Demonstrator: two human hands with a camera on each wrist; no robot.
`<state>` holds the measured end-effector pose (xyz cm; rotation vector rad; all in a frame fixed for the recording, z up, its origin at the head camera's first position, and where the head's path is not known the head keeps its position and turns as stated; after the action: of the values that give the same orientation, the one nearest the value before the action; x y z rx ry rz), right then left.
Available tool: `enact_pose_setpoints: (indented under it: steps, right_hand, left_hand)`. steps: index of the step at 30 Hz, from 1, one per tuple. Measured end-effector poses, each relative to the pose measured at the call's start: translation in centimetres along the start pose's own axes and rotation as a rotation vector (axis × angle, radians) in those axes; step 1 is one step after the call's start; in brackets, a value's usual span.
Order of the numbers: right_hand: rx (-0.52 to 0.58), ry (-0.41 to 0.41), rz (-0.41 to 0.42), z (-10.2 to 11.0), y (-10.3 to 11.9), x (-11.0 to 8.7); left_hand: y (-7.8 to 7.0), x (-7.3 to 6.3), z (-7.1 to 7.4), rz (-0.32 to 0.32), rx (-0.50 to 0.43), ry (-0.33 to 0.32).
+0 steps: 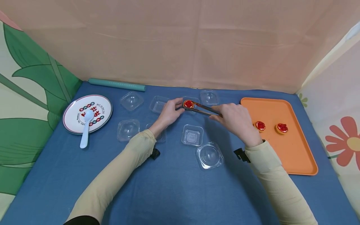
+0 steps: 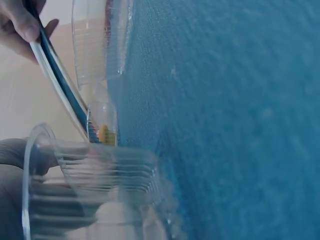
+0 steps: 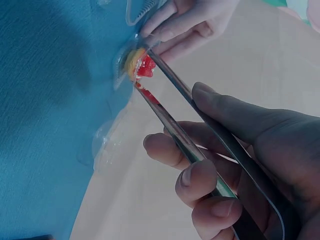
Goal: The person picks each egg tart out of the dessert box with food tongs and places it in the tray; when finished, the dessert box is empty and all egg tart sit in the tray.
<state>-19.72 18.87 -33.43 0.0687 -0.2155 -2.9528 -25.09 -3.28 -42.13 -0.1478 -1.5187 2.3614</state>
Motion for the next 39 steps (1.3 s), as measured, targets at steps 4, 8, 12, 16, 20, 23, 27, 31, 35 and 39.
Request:
enact_pose_setpoints:
  steps: [4, 8, 12, 16, 20, 23, 27, 31, 35, 39]
  right_hand:
    - [0.012, 0.0, -0.004, 0.3, 0.0, -0.2]
    - [0.03, 0.006, -0.005, 0.5, -0.2, -0.5]
    - [0.046, 0.001, -0.005, 0.7, -0.4, -0.9]
    - [0.056, 0.0, -0.005, 1.0, -0.6, -1.3]
    - [0.066, 0.007, -0.009, 1.4, -0.8, -1.8]
    - [0.074, 0.013, -0.017, 1.7, -1.0, -2.1]
    - [0.08, 0.018, -0.021, 1.9, -1.3, -2.5]
    - [0.076, 0.021, -0.019, 2.0, -1.6, -2.9]
    - [0.089, 0.03, -0.027, 2.1, -2.0, -3.4]
    - [0.113, 0.028, -0.028, 2.4, -2.6, -4.0]
  left_hand:
    - [0.0, 0.0, 0.1, 0.001, 0.012, -0.001]
    - [0.0, -0.1, 0.1, 0.008, 0.021, 0.005]
    - [0.0, -0.1, 0.0, 0.012, 0.021, 0.008]
    - [0.0, -0.2, 0.1, 0.011, 0.026, 0.008]
    - [-0.1, -0.3, 0.0, 0.015, 0.029, 0.01]
    - [-0.1, -0.2, 0.0, 0.018, 0.031, 0.007]
    - [-0.1, -0.2, 0.0, 0.015, 0.028, 0.005]
    - [-0.1, -0.2, 0.0, 0.01, 0.028, 0.004]
    - [0.0, -0.3, -0.1, 0.009, 0.032, 0.003]
    - [0.1, -0.4, -0.1, 0.009, 0.038, 0.004]
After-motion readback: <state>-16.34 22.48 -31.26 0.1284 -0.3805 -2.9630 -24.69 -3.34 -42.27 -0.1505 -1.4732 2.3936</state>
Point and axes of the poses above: each hand's wrist, its own x-axis towards the middle knuckle, its own z-axis out of the back of the hand, y = z × x, the point moved 4 cm from there along x, towards the middle knuckle, and after that the axes turned 12 degrees about -z, right-handed, at the moved point
